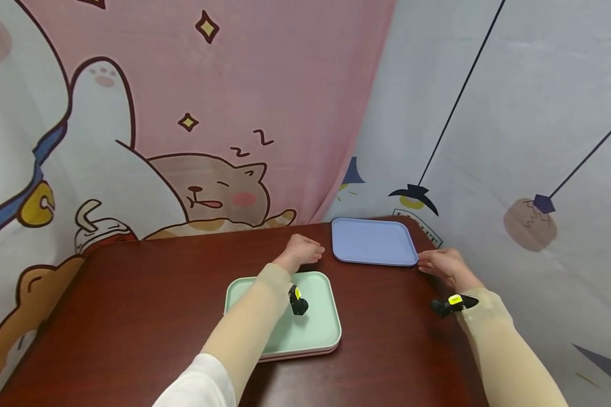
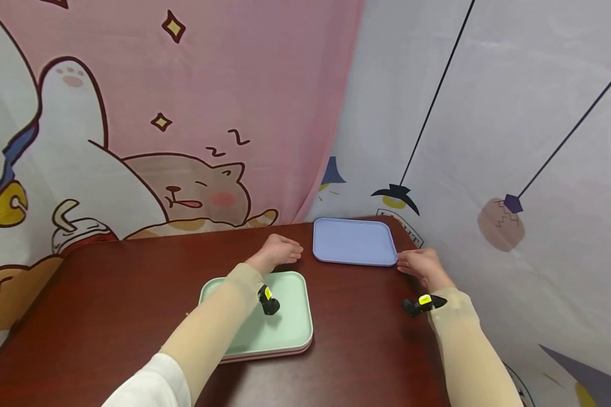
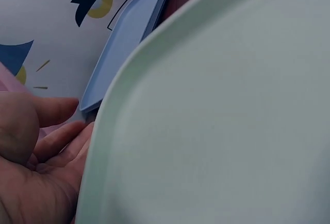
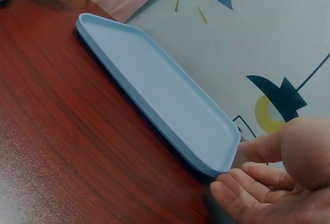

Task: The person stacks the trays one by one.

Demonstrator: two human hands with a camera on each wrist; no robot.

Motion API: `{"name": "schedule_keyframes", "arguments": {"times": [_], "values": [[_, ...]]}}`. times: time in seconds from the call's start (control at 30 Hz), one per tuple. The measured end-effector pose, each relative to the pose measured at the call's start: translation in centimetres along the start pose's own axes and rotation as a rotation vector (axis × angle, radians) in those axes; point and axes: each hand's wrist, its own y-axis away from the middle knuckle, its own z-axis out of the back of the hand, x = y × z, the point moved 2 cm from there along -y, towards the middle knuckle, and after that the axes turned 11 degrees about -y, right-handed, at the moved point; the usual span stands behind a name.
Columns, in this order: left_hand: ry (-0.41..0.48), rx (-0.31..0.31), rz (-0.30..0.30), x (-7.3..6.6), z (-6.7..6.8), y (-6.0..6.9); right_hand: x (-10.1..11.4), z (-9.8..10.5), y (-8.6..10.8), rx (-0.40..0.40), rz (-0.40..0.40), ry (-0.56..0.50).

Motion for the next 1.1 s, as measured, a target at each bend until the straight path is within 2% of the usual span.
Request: {"name": "schedule_keyframes", "arguments": {"times": [0.23, 0.43, 0.63, 0.8, 0.9, 1.1], "values": [[-0.007, -0.027, 0.021, -0.4, -1.4, -1.4, -0.4, -0.3, -0.7, -0.036, 0.028, 0.002], [-0.022, -0.018, 0.053, -0.2, -2.0, -1.6, -0.8, -0.5, -1.1, -0.029, 0.008, 0.007], [0.023, 0.017, 0.044, -0.7, -2.6, -1.3, -0.6, -0.6, -1.2, -0.017, -0.015, -0.007], [0.044, 0.016, 0.042, -1.2, -3.0, -1.7, -0.4, -0.5, -1.1, -0.010, -0.016, -0.033], [0.070, 0.020, 0.033, -1.0, -3.0, -2.1, -0.4, -0.3, -1.2, -0.014, -0.017, -0.045], [0.152, 0.054, 0.028, -0.7, -3.0, -1.8, -0.5, 0.0, -1.1, -0.058, -0.027, -0.027]]}}
